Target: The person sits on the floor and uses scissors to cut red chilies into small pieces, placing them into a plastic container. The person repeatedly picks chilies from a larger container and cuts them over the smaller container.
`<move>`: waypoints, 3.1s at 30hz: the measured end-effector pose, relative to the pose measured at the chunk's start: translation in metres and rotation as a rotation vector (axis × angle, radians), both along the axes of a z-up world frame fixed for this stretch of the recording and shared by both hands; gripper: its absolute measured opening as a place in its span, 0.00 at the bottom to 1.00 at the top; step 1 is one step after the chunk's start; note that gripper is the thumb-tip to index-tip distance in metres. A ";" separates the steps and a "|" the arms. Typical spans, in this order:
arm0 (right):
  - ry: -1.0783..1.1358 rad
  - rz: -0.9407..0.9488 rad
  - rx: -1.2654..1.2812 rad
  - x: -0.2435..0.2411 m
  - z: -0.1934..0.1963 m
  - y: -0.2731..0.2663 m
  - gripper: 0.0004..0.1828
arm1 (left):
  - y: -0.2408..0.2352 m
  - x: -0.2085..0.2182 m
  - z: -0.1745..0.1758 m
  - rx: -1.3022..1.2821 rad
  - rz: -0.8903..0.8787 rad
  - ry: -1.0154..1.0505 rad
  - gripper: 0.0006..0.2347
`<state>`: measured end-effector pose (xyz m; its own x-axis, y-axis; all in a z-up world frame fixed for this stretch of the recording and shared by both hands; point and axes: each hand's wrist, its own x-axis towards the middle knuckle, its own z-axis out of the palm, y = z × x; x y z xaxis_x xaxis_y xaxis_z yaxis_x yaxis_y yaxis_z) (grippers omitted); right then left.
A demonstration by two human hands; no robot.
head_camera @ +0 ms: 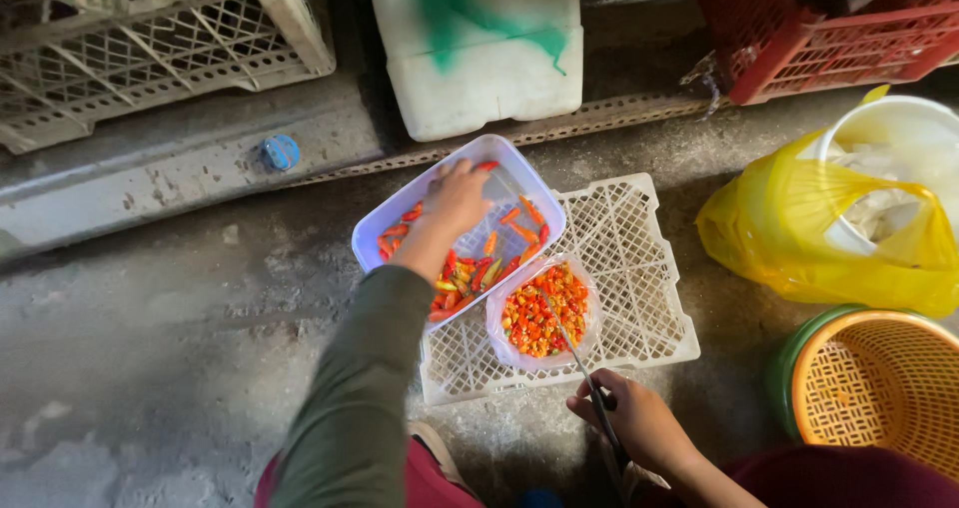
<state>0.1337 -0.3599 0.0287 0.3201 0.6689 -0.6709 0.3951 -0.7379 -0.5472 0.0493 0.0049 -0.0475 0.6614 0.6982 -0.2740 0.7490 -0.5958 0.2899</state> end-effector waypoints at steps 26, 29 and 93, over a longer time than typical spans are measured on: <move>-0.095 0.045 0.128 -0.003 0.004 0.004 0.19 | -0.067 0.018 -0.041 -0.095 -0.393 -0.139 0.18; -0.089 0.055 0.061 -0.004 -0.002 0.006 0.21 | -0.058 0.004 -0.054 -0.050 -0.455 -0.062 0.20; 0.418 0.063 0.315 -0.007 -0.018 -0.019 0.24 | -0.212 -0.087 0.019 -1.252 0.874 -1.352 0.11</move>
<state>0.1269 -0.3788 0.0104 0.0211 0.8678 -0.4965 0.1338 -0.4946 -0.8588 -0.0382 -0.2075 -0.0283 0.4756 0.7366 -0.4809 -0.3347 0.6571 0.6754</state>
